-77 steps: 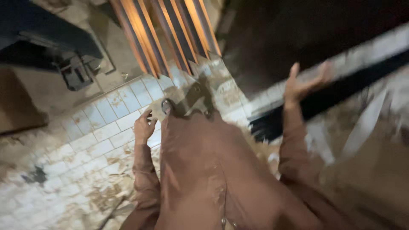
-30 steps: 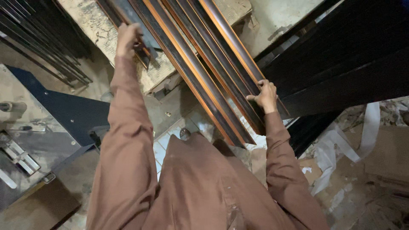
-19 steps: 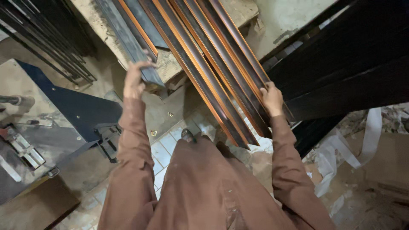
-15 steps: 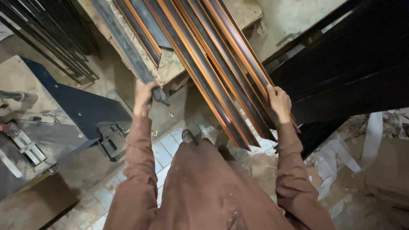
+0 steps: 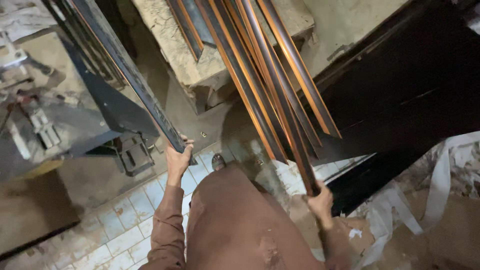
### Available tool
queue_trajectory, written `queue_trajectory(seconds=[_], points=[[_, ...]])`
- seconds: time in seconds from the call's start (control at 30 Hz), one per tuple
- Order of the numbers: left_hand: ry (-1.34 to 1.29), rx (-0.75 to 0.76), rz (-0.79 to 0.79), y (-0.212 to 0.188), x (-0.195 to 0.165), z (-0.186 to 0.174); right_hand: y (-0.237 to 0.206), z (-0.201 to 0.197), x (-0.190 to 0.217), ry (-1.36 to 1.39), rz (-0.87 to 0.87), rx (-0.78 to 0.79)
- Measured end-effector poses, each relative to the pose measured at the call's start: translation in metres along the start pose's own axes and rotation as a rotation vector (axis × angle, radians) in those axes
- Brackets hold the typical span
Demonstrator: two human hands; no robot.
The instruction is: The person picks lengths of moulding from a stack, places two pieces at an angle into a corner-joining machine, pulls the machine lever to drive a V-nail and join the corner, then sets the joined frame corner aside and repeats with new pieces.
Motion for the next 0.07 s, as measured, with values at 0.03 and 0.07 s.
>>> queue_trajectory(seconds=[0.03, 0.07], points=[[-0.001, -0.024, 0.006, -0.01, 0.001, -0.001, -0.016, 0.004, -0.011, 0.069, -0.01, 0.0], [0.0, -0.047, 0.013, -0.018, 0.002, -0.004, -0.028, 0.012, -0.019, 0.14, -0.021, 0.0]])
Point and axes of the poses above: each hand's wrist, its own y-axis towards the middle knuckle, its own z-axis out of the palm, x = y × z, the point moved 3 cm from there along y, towards the middle knuckle, and after that the axes turned 12 degrees about x, right-handed, at the moved point
